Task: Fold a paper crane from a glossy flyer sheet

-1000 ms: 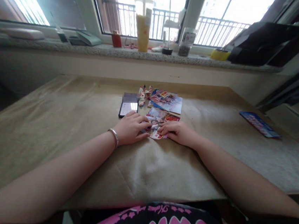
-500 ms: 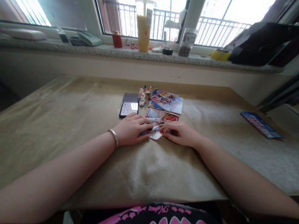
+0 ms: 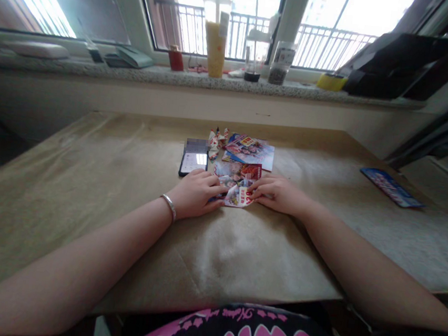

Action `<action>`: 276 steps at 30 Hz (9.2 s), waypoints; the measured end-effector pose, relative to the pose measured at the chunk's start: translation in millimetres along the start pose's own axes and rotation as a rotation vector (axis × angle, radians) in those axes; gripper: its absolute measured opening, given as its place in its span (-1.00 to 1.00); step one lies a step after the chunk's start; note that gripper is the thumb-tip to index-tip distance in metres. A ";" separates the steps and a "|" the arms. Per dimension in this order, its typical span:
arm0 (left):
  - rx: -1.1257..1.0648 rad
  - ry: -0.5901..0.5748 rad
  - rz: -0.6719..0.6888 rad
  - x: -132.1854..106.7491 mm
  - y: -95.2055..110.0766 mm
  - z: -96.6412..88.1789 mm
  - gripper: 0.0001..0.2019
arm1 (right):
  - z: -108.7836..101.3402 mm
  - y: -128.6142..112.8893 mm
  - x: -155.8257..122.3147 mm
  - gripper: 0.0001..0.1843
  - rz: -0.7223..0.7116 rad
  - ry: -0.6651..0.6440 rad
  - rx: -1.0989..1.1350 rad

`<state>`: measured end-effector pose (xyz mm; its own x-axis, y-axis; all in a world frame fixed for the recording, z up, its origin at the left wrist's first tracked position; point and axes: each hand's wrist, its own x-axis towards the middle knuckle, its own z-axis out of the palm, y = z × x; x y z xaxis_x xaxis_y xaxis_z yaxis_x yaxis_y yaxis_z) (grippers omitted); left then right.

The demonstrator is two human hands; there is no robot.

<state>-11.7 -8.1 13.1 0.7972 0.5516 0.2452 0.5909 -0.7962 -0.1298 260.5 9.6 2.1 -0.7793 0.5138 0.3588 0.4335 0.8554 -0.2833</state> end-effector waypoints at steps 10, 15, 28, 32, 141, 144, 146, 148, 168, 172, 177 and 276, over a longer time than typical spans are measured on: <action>-0.102 0.017 0.103 0.8 -2.8 8.3 -0.68 | -5.3 -0.4 -3.0 -0.91 0.067 -0.041 0.085; -0.232 0.010 0.128 1.3 -1.3 8.1 -0.69 | -5.9 -4.3 -3.1 -0.90 0.084 -0.060 0.052; -0.169 0.019 0.112 0.5 4.7 3.3 -0.67 | -4.9 -18.9 3.6 -0.81 0.018 -0.069 -0.280; -0.178 0.004 0.103 0.0 4.5 3.4 -0.66 | 2.0 -31.9 8.1 -0.78 0.040 -0.084 -0.408; 0.165 -0.011 -0.143 10.6 12.8 6.8 -0.72 | 16.1 -38.2 15.2 -0.68 0.254 -0.078 -0.510; 0.174 -0.039 -0.152 11.2 14.0 5.3 -0.72 | 13.4 -43.2 16.7 -0.67 0.281 -0.114 -0.535; 0.176 -0.064 -0.154 11.3 15.2 4.2 -0.72 | 12.0 -44.4 17.0 -0.68 0.292 -0.122 -0.533; 0.177 -0.088 -0.155 11.2 16.5 3.3 -0.72 | 10.8 -43.8 16.6 -0.69 0.298 -0.121 -0.520; 0.125 -0.083 -0.150 10.5 19.6 4.3 -0.67 | 9.4 -36.8 13.2 -0.75 0.313 -0.081 -0.376; 0.056 -0.062 -0.110 10.7 19.0 7.3 -0.66 | 7.7 -37.5 13.9 -0.77 0.336 -0.096 -0.377; 0.016 -0.090 -0.083 10.1 19.4 5.6 -0.57 | 6.9 -37.7 14.2 -0.76 0.346 -0.108 -0.364; 0.171 -0.124 -0.004 11.1 27.6 0.1 -0.52 | 8.3 -31.4 12.9 -0.76 0.114 -0.124 -0.379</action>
<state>13.5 -24.0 12.1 0.7978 0.5894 0.1268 0.5979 -0.7463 -0.2926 233.1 -11.1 8.3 -0.7552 0.6147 0.2279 0.6381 0.7689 0.0404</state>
